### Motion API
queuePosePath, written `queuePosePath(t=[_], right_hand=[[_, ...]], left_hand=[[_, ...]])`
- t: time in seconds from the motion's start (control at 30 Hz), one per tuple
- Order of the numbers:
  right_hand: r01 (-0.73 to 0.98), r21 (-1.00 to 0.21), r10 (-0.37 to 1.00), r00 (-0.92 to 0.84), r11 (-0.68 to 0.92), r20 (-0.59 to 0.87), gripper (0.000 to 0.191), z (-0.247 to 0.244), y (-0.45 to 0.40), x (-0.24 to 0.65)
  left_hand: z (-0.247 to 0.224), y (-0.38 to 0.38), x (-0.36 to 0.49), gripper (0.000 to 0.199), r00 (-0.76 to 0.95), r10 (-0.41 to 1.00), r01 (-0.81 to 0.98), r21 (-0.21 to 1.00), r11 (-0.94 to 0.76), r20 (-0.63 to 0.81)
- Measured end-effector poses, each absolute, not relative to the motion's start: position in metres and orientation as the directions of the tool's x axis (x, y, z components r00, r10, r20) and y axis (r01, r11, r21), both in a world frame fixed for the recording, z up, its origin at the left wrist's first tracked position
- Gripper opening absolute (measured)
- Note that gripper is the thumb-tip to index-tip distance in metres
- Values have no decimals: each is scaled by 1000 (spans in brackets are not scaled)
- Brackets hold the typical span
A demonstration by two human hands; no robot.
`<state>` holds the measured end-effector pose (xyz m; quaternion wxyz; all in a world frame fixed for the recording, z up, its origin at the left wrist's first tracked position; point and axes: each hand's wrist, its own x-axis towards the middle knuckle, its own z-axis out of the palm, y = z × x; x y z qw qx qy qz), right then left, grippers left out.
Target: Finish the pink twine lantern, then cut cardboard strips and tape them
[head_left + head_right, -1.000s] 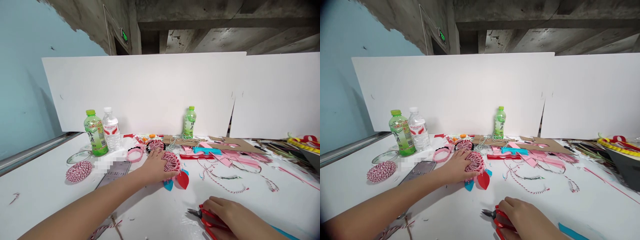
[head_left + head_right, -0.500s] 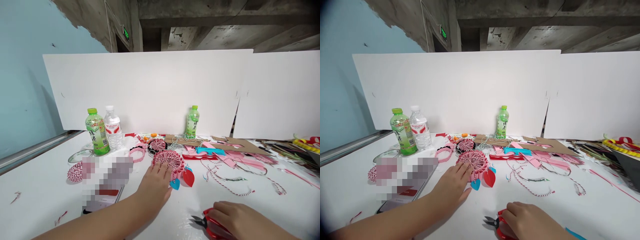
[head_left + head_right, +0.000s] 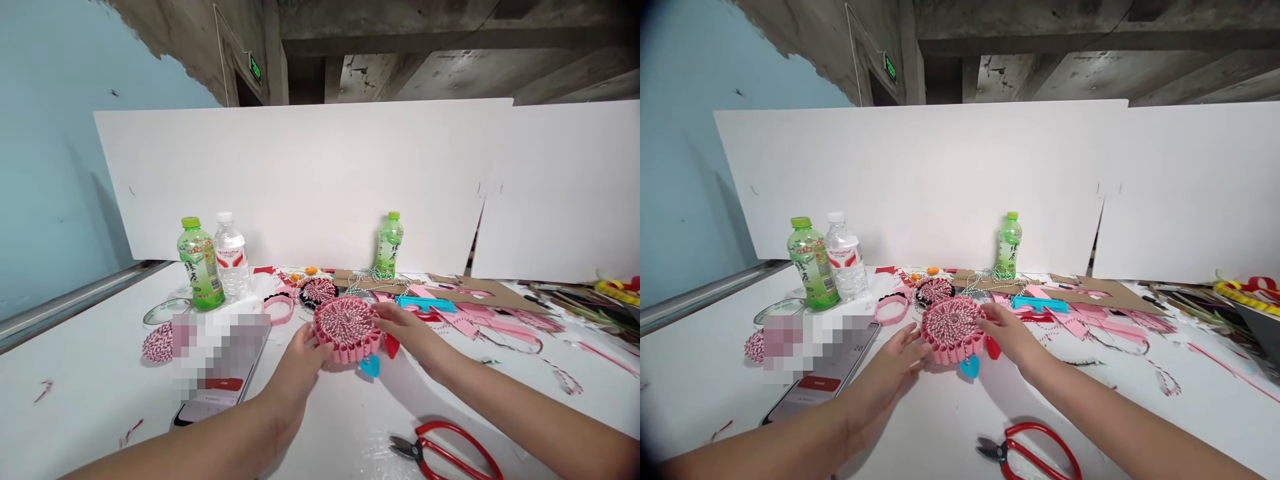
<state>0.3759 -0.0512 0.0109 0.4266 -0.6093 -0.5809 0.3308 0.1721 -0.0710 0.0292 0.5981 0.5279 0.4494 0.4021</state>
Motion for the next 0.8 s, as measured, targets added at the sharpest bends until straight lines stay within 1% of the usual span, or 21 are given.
queuePosePath(t=[0.1, 0.13, 0.17, 0.3, 0.37, 0.43, 0.5, 0.57, 0.63, 0.73, 0.77, 0.8], right_hand=[[333, -941, 976, 180, 58, 123, 33, 18, -74, 379], [312, -947, 972, 191, 75, 140, 35, 21, -82, 381], [295, -951, 967, 199, 96, 159, 38, 24, -90, 382], [283, -939, 942, 213, 193, 258, 48, 26, -119, 382], [320, -911, 922, 195, 261, 333, 51, 21, -129, 382], [384, -863, 892, 174, 329, 418, 52, 15, -136, 382], [456, -812, 863, 164, 364, 479, 53, 12, -141, 380], [513, -766, 842, 143, 386, 520, 54, 13, -143, 378], [547, -741, 837, 126, 389, 532, 50, 16, -145, 377], [602, -707, 835, 119, 370, 538, 40, 24, -147, 380], [644, -672, 815, 127, 365, 565, 38, 27, -148, 382], [702, -607, 776, 122, 373, 618, 36, 30, -149, 385]], left_hand=[[26, -76, 170, 61, 279, 957, -184, 974, 134, -79], [24, -77, 169, 61, 301, 952, -230, 964, 137, -63], [23, -78, 168, 57, 332, 942, -269, 953, 142, -47], [21, -84, 167, 28, 470, 883, -364, 912, 191, 3], [20, -87, 168, 24, 511, 859, -433, 872, 229, 29], [21, -90, 169, 28, 545, 836, -514, 814, 272, 64], [22, -93, 168, 35, 596, 797, -522, 800, 296, 94], [24, -94, 165, 45, 633, 768, -468, 838, 283, 94], [25, -94, 161, 50, 634, 769, -417, 873, 252, 81], [27, -92, 158, 43, 625, 777, -406, 881, 241, 75], [27, -92, 158, 40, 630, 773, -405, 882, 242, 77], [27, -91, 158, 38, 632, 771, -405, 882, 242, 78]])
